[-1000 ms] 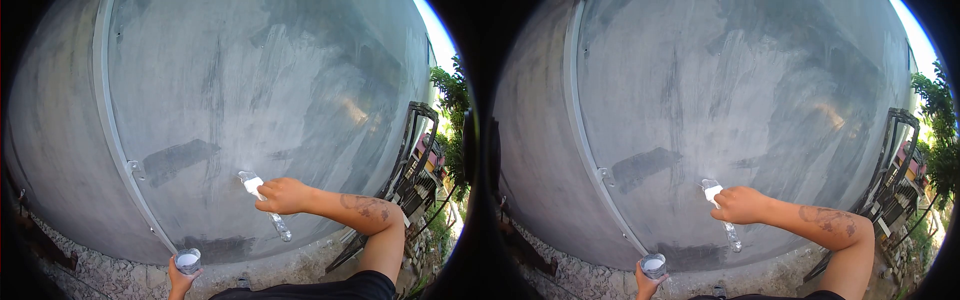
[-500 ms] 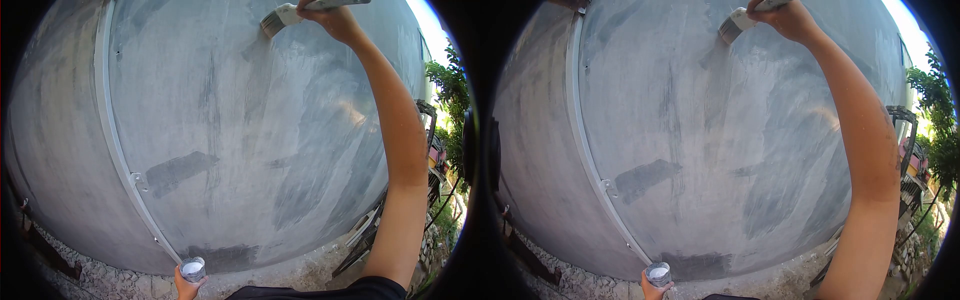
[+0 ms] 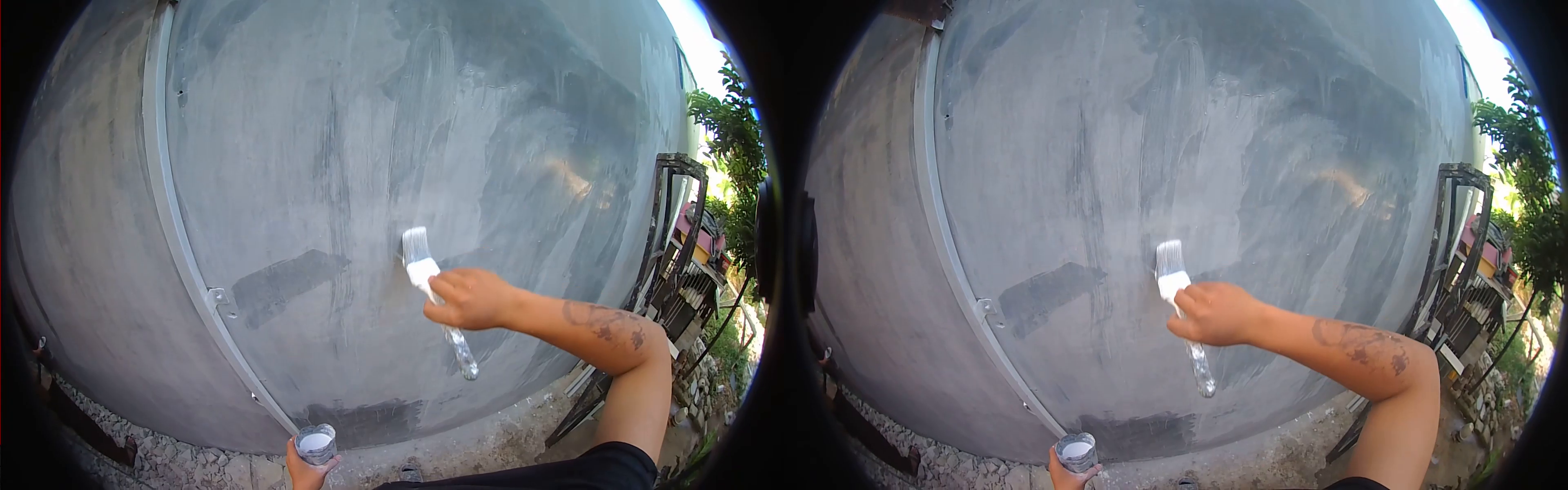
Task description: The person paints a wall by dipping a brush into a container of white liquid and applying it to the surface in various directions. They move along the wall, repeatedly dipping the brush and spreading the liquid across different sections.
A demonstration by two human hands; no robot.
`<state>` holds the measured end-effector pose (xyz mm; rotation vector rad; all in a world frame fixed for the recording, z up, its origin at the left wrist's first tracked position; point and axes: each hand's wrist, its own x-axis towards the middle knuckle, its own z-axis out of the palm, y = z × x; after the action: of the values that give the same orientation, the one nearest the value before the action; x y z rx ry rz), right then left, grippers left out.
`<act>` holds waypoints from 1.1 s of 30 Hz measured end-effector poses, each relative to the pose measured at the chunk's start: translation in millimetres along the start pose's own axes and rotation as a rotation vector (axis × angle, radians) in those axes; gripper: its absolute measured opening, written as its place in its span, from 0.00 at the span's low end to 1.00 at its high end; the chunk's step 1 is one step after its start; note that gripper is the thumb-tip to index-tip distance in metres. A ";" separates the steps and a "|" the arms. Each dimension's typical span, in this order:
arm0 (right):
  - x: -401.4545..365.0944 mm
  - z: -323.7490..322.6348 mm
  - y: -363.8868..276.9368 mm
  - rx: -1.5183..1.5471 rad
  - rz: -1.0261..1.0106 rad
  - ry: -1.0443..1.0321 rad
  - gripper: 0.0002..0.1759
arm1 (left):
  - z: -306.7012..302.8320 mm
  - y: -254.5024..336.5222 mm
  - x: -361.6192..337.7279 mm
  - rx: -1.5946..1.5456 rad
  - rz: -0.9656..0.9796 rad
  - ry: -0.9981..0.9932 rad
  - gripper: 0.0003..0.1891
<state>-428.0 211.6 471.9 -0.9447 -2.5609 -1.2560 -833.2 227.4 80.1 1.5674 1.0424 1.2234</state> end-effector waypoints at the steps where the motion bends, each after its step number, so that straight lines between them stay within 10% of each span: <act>1: -5.5 3.4 -17.9 0.114 0.041 -0.077 0.07 | 2.8 -1.8 -0.1 -0.022 -0.011 0.007 0.46; 5: -0.1 -23.9 -4.0 0.330 0.151 -0.252 0.12 | 7.1 1.7 7.4 0.043 0.058 -0.057 0.46; 11: 37.8 -125.7 140.4 0.375 0.622 0.059 0.04 | 15.9 22.4 2.9 0.029 0.032 -0.059 0.47; 17: 47.0 -217.5 251.8 -0.388 0.273 0.322 0.04 | 18.8 27.1 -1.1 0.003 0.061 -0.079 0.44; 24: 59.6 -186.4 243.4 -0.334 0.235 0.320 0.03 | 29.3 31.5 -8.2 -0.133 0.008 -0.050 0.42; 27: 42.3 -129.5 179.0 -0.304 0.265 0.052 0.16 | 28.2 38.6 -7.2 -0.117 0.051 -0.038 0.42; 33: -3.3 -84.6 48.9 0.080 0.145 -0.229 0.11 | 20.4 21.9 -9.0 -0.100 0.049 -0.087 0.41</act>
<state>-408.8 168.7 557.7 -1.2985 -2.6283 -1.0544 -812.5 210.1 95.9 1.5630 0.8788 1.2104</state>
